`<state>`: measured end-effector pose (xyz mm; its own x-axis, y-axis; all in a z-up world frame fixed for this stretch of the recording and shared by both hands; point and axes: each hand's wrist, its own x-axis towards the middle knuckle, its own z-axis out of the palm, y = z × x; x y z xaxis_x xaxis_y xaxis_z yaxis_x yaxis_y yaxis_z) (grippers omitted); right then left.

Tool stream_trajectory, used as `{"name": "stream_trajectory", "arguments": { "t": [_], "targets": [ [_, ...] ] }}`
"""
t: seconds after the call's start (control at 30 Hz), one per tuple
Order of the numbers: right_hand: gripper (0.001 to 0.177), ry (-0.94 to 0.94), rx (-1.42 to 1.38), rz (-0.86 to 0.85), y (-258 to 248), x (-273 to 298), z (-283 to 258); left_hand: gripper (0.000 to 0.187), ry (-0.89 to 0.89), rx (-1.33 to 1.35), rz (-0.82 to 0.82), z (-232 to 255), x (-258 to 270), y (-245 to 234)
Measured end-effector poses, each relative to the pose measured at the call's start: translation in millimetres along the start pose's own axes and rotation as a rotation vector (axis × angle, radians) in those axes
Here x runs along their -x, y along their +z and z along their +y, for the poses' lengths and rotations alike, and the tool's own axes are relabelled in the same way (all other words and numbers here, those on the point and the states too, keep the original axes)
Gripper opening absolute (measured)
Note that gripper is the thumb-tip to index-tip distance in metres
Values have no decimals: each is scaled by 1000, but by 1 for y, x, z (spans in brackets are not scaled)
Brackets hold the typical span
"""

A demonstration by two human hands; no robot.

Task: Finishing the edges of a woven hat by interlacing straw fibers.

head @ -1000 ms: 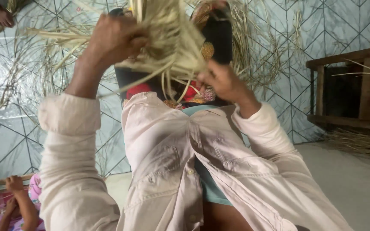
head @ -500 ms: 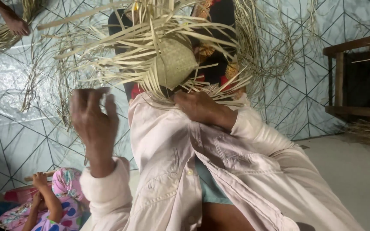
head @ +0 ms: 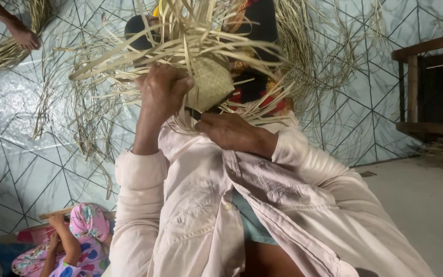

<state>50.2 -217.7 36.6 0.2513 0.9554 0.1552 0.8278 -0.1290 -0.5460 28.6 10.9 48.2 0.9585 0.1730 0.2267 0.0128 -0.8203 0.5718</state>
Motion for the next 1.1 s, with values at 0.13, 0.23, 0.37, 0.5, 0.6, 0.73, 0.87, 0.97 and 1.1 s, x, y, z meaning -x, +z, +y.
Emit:
{"name": "stream_trajectory", "arguments": {
  "t": [0.13, 0.23, 0.37, 0.5, 0.6, 0.73, 0.87, 0.97, 1.1],
  "targets": [
    [46, 124, -38, 54, 22, -2, 30, 19, -106, 431, -84, -6, -2, -10],
    [68, 182, 39, -6, 10, 1, 30, 17, -226, 721, -146, -38, 1, -11],
    [73, 302, -37, -121, -11, -9, 26, 22, -348, 754, -81, -71, 31, -9],
    [61, 344, -17, -169, 24, -10, 63, 34, -401, 556, -14, -51, 23, -12],
    [44, 360, 186, -108, -4, -23, 64, 27, -376, 506, 20, -17, -12, -37],
    [19, 211, 675, 467, -86, -27, 38, 15, -186, 772, 104, -3, -48, -66],
    [14, 228, 732, 428, -125, 9, 14, 17, -161, 964, 48, 8, -29, -61],
    [63, 421, 344, 3, -131, 36, 11, 28, -404, 526, -70, 17, -4, -37],
    [65, 244, 17, 32, -124, 35, -15, 38, -371, 362, -155, 26, 25, -11]
  ]
}}
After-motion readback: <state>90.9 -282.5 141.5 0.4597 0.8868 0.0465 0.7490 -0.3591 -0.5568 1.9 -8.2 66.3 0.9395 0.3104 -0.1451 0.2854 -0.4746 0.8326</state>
